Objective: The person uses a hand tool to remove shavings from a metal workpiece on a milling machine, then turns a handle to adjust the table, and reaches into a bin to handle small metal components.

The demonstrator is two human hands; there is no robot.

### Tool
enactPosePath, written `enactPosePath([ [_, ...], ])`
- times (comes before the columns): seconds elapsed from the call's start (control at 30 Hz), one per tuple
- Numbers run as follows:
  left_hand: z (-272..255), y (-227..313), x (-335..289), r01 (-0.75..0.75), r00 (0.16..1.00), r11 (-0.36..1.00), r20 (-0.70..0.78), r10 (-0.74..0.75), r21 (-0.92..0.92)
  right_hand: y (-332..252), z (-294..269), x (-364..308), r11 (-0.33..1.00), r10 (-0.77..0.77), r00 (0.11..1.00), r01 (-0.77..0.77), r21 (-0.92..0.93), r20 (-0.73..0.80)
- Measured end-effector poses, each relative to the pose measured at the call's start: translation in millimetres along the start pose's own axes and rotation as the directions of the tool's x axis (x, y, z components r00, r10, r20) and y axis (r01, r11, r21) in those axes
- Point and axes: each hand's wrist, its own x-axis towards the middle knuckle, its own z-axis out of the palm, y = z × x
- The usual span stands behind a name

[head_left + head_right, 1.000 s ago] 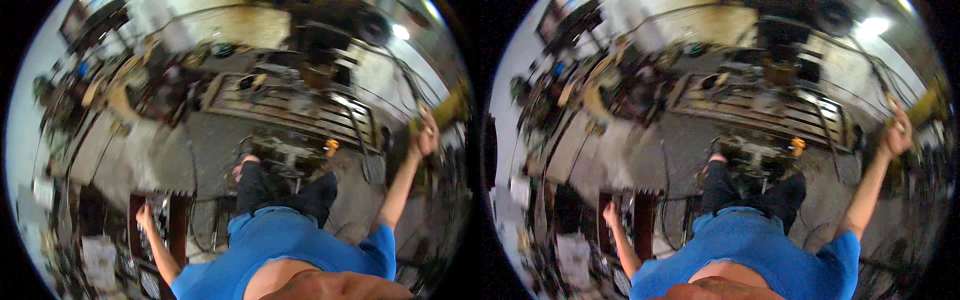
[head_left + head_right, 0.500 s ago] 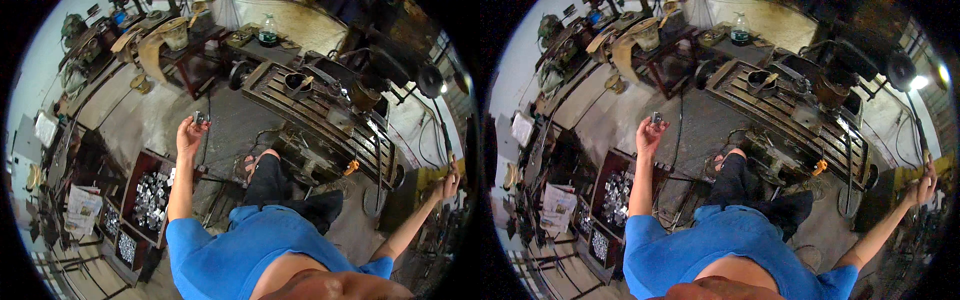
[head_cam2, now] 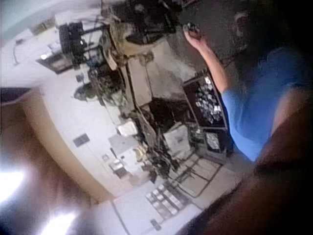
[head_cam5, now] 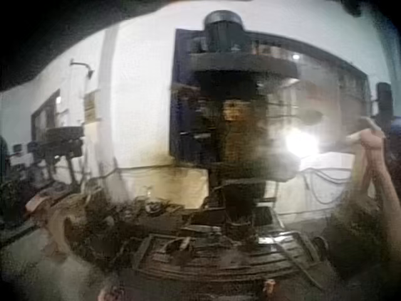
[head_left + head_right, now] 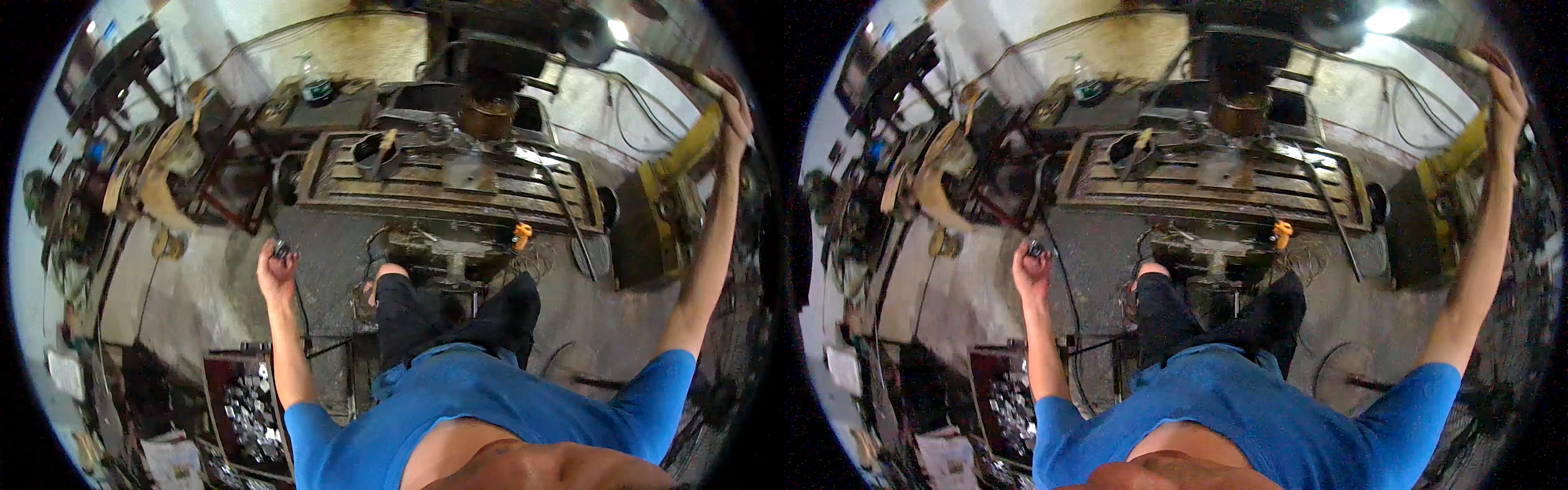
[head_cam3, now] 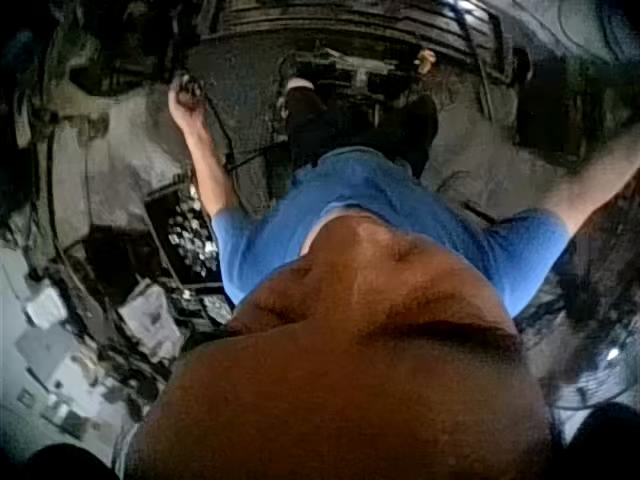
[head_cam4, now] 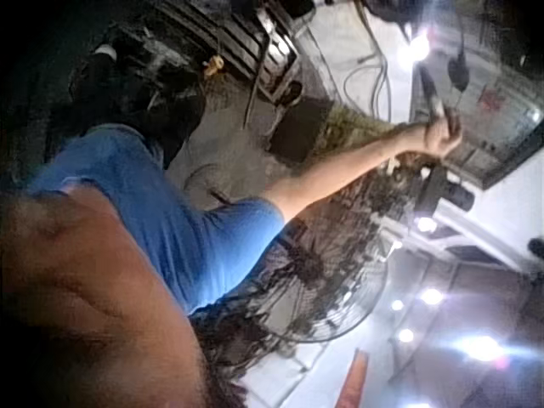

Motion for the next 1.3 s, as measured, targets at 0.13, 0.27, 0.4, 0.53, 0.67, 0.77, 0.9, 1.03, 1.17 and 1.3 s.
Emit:
enactPosePath([
  [0.13,3,-13,-1,-0.037,0.999,0.999,-0.017,0.038,0.012,-71,39,-84,0.990,0.034,0.920,0.024,0.142,-0.390],
  [0.27,13,-25,9,0.081,0.996,0.997,-0.035,-0.081,0.010,-93,105,-270,0.772,0.428,0.897,-0.429,0.469,0.115],
  [0.4,7,-22,15,0.160,0.977,0.983,0.126,-0.170,0.086,-68,218,-438,0.304,0.752,0.274,-0.951,0.054,0.600],
  [0.53,-1,-27,4,0.131,0.986,0.989,0.095,-0.138,0.070,-78,277,-448,-0.237,0.684,-0.156,-0.971,0.015,0.712],
  [0.67,8,-21,11,0.071,0.997,0.989,0.002,-0.071,0.127,-83,324,-507,0.164,0.900,0.237,-0.962,0.218,0.366],
  [0.77,-5,-13,15,0.087,0.981,0.982,-0.184,-0.055,0.169,-100,299,-492,0.082,0.756,0.231,-0.962,0.261,0.613],
  [0.9,-37,-5,7,0.065,0.986,0.992,-0.159,-0.047,0.113,-143,225,-374,0.010,0.673,0.434,-0.815,0.579,0.599],
  [1.03,-10,-17,5,0.079,0.986,0.991,-0.153,-0.061,0.111,-141,200,-317,0.545,0.461,0.510,-0.808,0.221,0.727],
  [1.17,-5,-30,3,0.120,0.993,0.987,-0.013,-0.119,0.111,-146,237,-284,0.812,0.519,0.299,-0.466,-0.352,0.801],
  [1.3,3,-33,-1,0.161,0.982,0.959,0.055,-0.178,0.232,-138,283,-270,0.773,0.595,0.347,-0.495,-0.397,0.725],
])
